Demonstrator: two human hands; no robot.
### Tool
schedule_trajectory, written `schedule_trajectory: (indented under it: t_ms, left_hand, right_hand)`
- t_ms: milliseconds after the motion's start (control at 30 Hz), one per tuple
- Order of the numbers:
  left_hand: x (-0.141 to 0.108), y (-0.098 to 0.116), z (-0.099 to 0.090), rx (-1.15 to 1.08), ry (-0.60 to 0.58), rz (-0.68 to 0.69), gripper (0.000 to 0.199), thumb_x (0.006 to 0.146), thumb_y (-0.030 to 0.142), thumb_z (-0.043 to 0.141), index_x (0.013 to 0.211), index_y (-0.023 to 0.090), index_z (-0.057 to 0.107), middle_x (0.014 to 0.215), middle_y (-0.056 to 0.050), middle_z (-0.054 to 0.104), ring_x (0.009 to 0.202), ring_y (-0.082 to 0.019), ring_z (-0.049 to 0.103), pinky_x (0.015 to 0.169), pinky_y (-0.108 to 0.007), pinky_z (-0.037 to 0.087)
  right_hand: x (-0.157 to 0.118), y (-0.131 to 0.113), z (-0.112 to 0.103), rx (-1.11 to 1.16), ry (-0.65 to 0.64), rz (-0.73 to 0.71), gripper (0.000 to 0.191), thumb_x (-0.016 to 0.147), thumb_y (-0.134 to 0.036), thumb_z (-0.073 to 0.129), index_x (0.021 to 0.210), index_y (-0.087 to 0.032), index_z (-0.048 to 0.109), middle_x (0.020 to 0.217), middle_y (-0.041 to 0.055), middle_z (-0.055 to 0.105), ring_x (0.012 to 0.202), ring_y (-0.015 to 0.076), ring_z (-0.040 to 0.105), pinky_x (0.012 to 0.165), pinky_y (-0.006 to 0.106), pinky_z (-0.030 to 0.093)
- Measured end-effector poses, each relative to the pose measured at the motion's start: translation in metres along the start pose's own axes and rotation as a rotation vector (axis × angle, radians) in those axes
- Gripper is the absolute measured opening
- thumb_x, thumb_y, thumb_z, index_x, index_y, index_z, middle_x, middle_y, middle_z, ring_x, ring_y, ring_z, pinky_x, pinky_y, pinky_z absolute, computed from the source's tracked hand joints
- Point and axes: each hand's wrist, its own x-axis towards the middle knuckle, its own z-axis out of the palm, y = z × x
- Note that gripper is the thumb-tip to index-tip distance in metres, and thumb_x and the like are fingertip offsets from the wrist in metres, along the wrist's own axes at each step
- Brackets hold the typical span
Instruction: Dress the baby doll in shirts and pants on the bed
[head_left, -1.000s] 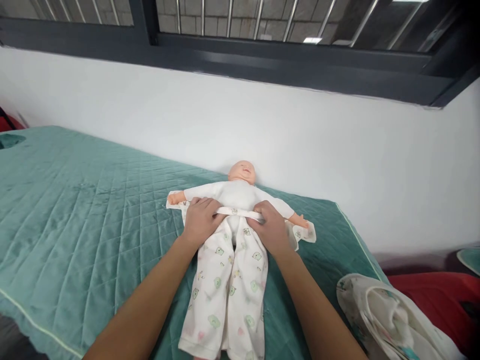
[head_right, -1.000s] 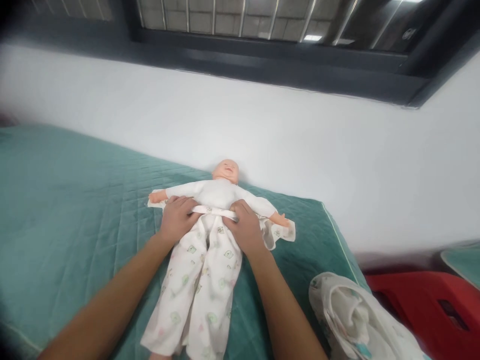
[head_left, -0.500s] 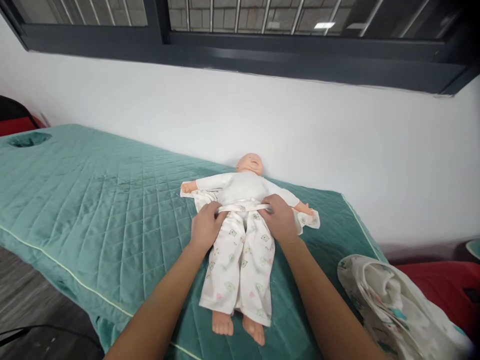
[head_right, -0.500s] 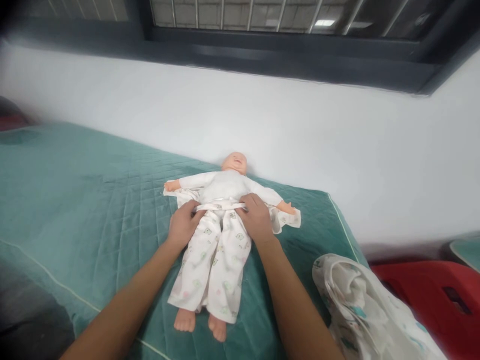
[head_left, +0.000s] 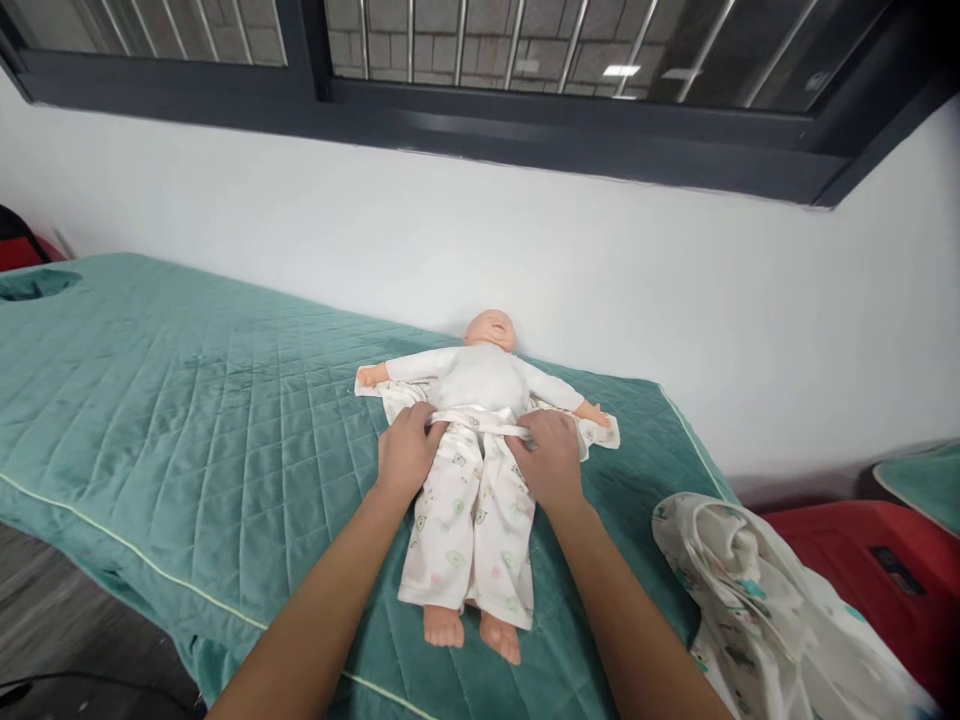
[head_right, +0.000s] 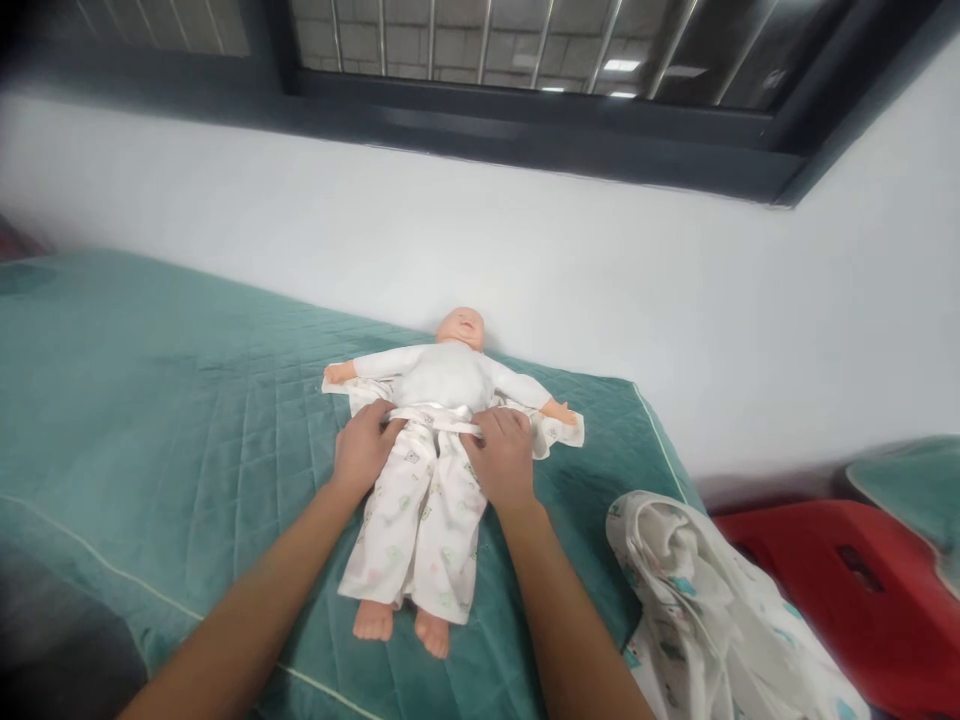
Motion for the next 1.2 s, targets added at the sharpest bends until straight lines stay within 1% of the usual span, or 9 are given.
schedule_trajectory:
  t_ms: [233,333,467,567,733,900,1033,1100,1200]
  left_hand:
    - [0.0,0.0,0.0,0.035,0.011,0.002,0.019,0.093,0.034,0.05,0.105,0.024,0.061,0.102,-0.006,0.068,0.096,-0.024,0.061,0.073,-0.031,0.04]
    - [0.0,-0.001,0.0,0.038,0.014,0.005,0.019,0.093,0.034,0.05,0.105,0.024,0.061,0.103,-0.007,0.068,0.096,-0.024,0.062,0.074,-0.032,0.04]
    - [0.0,-0.001,0.001,0.024,0.019,0.017,0.019,0.093,0.035,0.051,0.105,0.024,0.061,0.101,-0.006,0.068,0.096,-0.024,0.062,0.074,-0.031,0.04]
    - [0.0,-0.001,0.002,0.009,0.028,0.025,0.019,0.093,0.035,0.051,0.105,0.024,0.061,0.101,-0.005,0.067,0.096,-0.023,0.061,0.074,-0.031,0.04]
    - [-0.001,-0.001,0.002,-0.012,0.033,0.03,0.018,0.092,0.035,0.052,0.104,0.025,0.061,0.101,-0.004,0.067,0.096,-0.023,0.061,0.073,-0.03,0.041]
    - [-0.001,0.0,0.0,-0.016,0.025,0.017,0.017,0.092,0.035,0.052,0.104,0.026,0.06,0.099,-0.003,0.066,0.095,-0.022,0.061,0.072,-0.03,0.04]
    - [0.0,0.0,0.001,-0.008,0.024,0.012,0.016,0.092,0.034,0.052,0.103,0.026,0.06,0.098,-0.002,0.065,0.095,-0.022,0.06,0.071,-0.029,0.039]
    - [0.0,-0.001,0.002,-0.005,0.024,0.009,0.017,0.092,0.035,0.052,0.104,0.026,0.06,0.098,-0.003,0.066,0.094,-0.022,0.06,0.071,-0.03,0.039]
    - [0.0,-0.002,0.002,-0.003,0.024,0.009,0.017,0.092,0.034,0.051,0.104,0.025,0.06,0.098,-0.003,0.066,0.094,-0.022,0.061,0.071,-0.03,0.039]
  right_hand:
    - [-0.015,-0.012,-0.012,0.051,-0.006,0.002,0.016,0.089,-0.027,0.057,0.074,-0.026,0.053,0.072,0.003,0.061,0.08,0.0232,0.056,0.081,0.039,0.041]
    - [-0.017,-0.013,-0.009,0.063,-0.025,0.072,0.015,0.088,-0.027,0.058,0.073,-0.026,0.053,0.071,0.0027,0.059,0.078,0.0227,0.055,0.079,0.038,0.041]
    - [-0.014,-0.011,-0.003,0.11,-0.094,0.272,0.011,0.085,-0.032,0.062,0.079,-0.024,0.056,0.08,0.0037,0.062,0.083,0.024,0.056,0.079,0.038,0.041]
    - [-0.013,-0.005,-0.002,0.14,-0.146,0.382,0.02,0.084,-0.043,0.064,0.084,-0.024,0.058,0.086,0.0048,0.064,0.087,0.0251,0.056,0.078,0.038,0.041]
    - [-0.02,0.004,-0.008,0.141,-0.244,0.425,0.035,0.088,-0.058,0.055,0.082,-0.024,0.061,0.084,0.0045,0.064,0.089,0.0252,0.055,0.079,0.037,0.04]
    - [-0.029,0.007,-0.016,0.224,-0.324,0.434,0.04,0.089,-0.06,0.053,0.078,-0.023,0.062,0.082,0.0031,0.062,0.092,0.0229,0.054,0.081,0.034,0.04]
    - [-0.029,0.004,-0.019,0.291,-0.337,0.448,0.044,0.086,-0.06,0.058,0.065,-0.021,0.051,0.072,-0.0006,0.052,0.077,0.0176,0.051,0.072,0.029,0.038]
    - [-0.028,0.001,-0.02,0.322,-0.333,0.464,0.049,0.085,-0.06,0.058,0.061,-0.021,0.043,0.064,-0.0033,0.042,0.067,0.0145,0.044,0.064,0.027,0.034]
    - [-0.027,-0.006,-0.02,0.386,-0.354,0.518,0.053,0.085,-0.061,0.058,0.059,-0.021,0.035,0.06,-0.005,0.029,0.06,0.0113,0.032,0.056,0.026,0.026]
